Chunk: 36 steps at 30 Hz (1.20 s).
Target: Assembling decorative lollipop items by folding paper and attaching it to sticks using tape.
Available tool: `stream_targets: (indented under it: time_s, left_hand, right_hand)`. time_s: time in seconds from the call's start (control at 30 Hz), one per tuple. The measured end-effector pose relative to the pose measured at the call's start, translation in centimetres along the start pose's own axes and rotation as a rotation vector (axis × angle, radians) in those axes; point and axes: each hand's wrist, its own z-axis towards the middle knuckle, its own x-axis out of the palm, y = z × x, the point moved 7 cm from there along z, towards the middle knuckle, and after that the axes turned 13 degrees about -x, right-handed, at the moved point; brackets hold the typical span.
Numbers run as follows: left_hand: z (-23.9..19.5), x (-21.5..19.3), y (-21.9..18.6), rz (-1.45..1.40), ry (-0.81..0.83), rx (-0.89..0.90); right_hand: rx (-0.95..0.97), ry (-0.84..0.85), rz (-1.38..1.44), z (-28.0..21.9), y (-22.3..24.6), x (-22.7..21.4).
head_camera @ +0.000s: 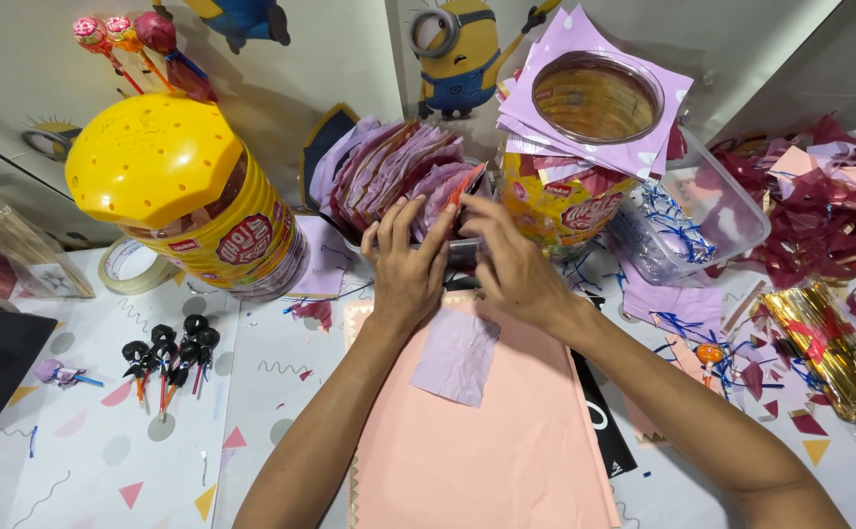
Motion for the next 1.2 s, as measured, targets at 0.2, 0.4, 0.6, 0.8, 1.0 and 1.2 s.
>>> stream_targets:
  time_s: [0.2, 0.4, 0.6, 0.8, 1.0, 1.2]
  left_hand:
    - [-0.3, 1.0, 0.5, 0.009, -0.026, -0.019]
    - [-0.3, 0.6, 0.2, -0.114, 0.005, -0.013]
    - [-0.4, 0.0, -0.5, -0.233, 0.021, 0.041]
    - [-0.4, 0.2, 0.0, -0.181, 0.033, 0.005]
    - [-0.3, 0.3, 0.1, -0.214, 0.036, 0.001]
    - [-0.2, 0.0, 0.2, -0.238, 0.029, 0.0]
  right_hand:
    - [0.114, 0.032, -0.439, -1.0, -2.9, -1.1]
    - [0.087, 0.246, -0.55, 1.3, -1.1, -0.6]
    - [0.148, 0.309, -0.535, 1.7, -3.9, 1.7]
    - [0.017, 0.09, -0.292, -1.2, 2.1, 0.2]
    - [-0.095, 0.392, -0.22, -9.6, 8.7, 6.0]
    - [0.903, -0.47, 0.999, -11.1, -1.5, 3.0]
